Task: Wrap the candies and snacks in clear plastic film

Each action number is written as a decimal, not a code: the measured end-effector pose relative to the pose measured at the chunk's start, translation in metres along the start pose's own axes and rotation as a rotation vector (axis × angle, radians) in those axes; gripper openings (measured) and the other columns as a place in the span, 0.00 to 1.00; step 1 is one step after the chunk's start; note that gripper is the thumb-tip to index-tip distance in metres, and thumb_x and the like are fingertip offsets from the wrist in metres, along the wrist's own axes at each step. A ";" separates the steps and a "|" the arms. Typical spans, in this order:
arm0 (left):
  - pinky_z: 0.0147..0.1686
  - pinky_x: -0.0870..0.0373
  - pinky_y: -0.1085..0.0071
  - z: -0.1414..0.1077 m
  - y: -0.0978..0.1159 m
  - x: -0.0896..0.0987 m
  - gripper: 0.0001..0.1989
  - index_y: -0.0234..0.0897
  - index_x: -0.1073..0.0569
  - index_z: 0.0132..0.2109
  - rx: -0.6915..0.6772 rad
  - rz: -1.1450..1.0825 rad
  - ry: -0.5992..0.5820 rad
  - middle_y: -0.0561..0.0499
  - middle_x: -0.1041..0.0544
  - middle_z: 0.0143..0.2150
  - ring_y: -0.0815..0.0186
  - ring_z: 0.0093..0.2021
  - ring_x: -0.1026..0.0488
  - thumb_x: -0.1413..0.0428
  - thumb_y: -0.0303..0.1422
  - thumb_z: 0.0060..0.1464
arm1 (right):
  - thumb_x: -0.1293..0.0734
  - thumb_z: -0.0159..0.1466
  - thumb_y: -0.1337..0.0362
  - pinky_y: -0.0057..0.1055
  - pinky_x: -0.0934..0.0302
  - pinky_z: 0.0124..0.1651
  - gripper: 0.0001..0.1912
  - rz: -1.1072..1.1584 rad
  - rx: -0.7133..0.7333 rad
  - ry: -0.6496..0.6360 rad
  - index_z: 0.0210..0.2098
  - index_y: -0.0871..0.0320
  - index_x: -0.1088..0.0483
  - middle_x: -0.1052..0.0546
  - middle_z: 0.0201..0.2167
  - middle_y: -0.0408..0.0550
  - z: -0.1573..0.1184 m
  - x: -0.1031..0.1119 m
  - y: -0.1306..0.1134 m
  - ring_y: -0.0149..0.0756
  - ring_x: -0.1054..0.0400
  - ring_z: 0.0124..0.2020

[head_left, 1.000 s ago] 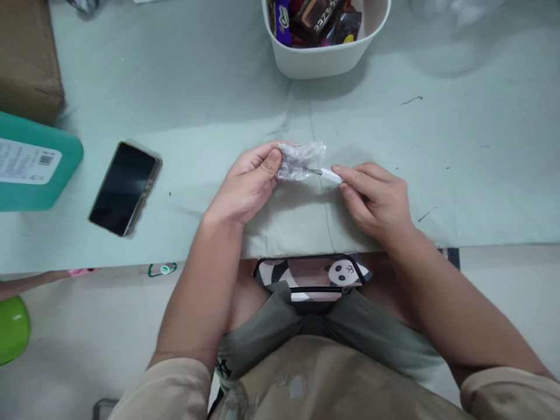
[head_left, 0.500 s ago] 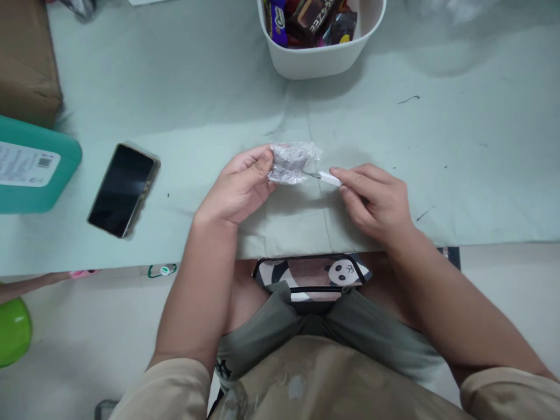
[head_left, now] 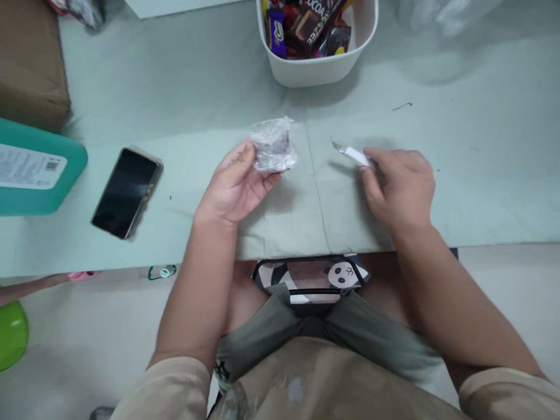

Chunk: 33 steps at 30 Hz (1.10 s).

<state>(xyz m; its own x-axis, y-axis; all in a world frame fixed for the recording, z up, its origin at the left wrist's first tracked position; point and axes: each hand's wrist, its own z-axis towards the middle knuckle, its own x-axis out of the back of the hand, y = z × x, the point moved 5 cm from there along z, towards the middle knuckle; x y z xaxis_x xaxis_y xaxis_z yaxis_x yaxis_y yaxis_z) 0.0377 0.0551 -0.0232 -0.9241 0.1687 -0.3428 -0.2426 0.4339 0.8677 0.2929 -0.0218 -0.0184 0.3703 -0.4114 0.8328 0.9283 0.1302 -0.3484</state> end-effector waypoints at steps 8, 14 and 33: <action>0.53 0.24 0.68 -0.001 -0.008 -0.027 0.10 0.45 0.21 0.46 -0.265 0.179 0.005 0.52 0.21 0.51 0.64 0.52 0.22 0.35 0.38 0.57 | 0.37 0.72 0.52 0.40 0.34 0.40 0.13 0.299 -0.146 0.051 0.40 0.53 0.27 0.23 0.38 0.54 0.004 0.006 -0.006 0.43 0.30 0.40; 0.54 0.26 0.69 -0.012 -0.019 -0.047 0.14 0.44 0.21 0.47 -0.442 0.380 -0.123 0.48 0.25 0.53 0.63 0.55 0.25 0.35 0.31 0.51 | 0.36 0.70 0.45 0.29 0.38 0.30 0.18 0.862 -0.322 -0.197 0.37 0.55 0.36 0.27 0.30 0.43 0.000 -0.027 -0.049 0.31 0.34 0.29; 0.32 0.26 0.82 -0.004 -0.029 -0.038 0.20 0.40 0.24 0.34 0.025 -0.326 -0.051 0.60 0.22 0.31 0.77 0.30 0.25 0.22 0.35 0.36 | 0.29 0.64 0.44 0.28 0.36 0.34 0.24 1.124 -0.414 -0.239 0.28 0.57 0.34 0.22 0.28 0.43 0.004 -0.024 -0.045 0.30 0.29 0.30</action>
<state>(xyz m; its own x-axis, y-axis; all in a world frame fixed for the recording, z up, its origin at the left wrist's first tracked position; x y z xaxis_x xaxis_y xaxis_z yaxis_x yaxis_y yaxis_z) 0.0791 0.0329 -0.0339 -0.7831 0.0615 -0.6189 -0.5150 0.4938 0.7007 0.2430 -0.0141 -0.0208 0.9971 -0.0730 0.0221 0.0216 -0.0081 -0.9997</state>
